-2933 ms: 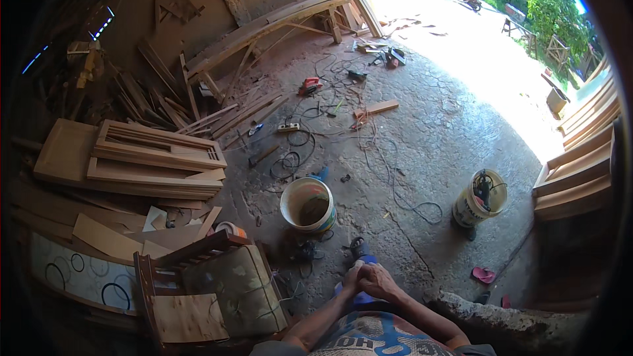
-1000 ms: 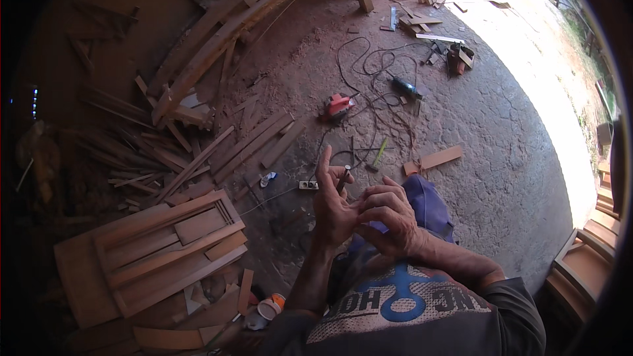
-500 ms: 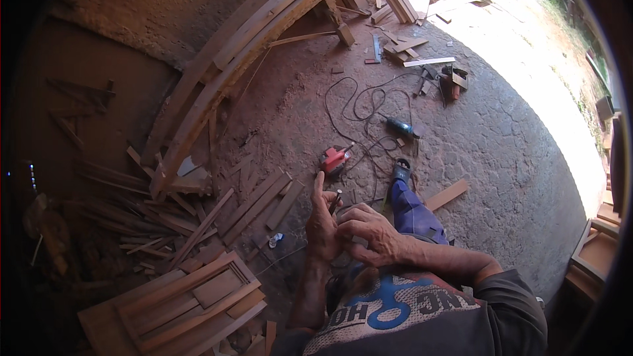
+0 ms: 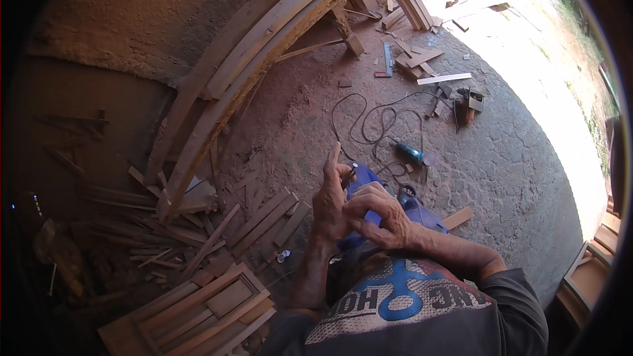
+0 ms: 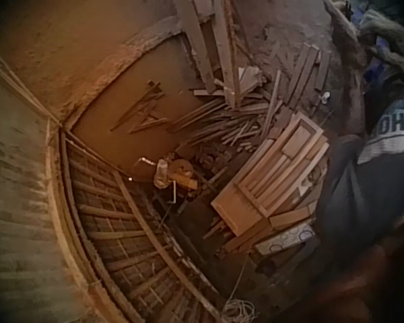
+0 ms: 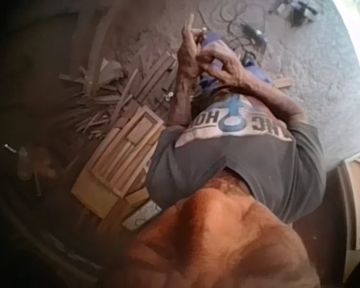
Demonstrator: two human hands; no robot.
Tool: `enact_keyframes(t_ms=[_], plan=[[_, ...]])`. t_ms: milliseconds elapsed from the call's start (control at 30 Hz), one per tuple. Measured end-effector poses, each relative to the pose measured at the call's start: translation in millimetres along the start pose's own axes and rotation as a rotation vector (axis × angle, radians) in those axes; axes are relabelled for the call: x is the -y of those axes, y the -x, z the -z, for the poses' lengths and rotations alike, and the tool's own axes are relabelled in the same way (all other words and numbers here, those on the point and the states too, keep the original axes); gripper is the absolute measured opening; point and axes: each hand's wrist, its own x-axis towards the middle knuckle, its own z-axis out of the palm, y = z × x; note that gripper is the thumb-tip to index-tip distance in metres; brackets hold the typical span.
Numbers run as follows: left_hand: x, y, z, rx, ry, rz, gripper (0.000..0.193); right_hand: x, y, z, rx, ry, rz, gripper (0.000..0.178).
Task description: The person smooths a wooden plank with a handheld sander, measures it with a tape measure, and then hammers nails into the plank to attach it to a wooden frame. The person also retrieves a hammer from a workbench and uses it to secure the plank.
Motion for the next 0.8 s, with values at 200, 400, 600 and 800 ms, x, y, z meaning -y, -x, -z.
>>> enact_keyframes(t_ms=[200, 400, 600, 800], plan=[[25, -98, 16, 0.083, -0.091, -0.091, 0.111, -39, -70, 33, -0.038, 0.111, 0.013, 0.025], [56, -224, 40, 0.183, 0.038, -0.094, 0.130, -108, -159, 62, -0.106, -0.107, -0.288, 0.026], [91, -371, 95, 0.280, 0.024, -0.023, 0.119, -189, -283, 71, -0.275, -0.198, -0.473, 0.037], [92, -473, 151, 0.306, -0.079, -0.138, 0.103, -215, -392, 76, -0.343, -0.349, -0.558, 0.038]])
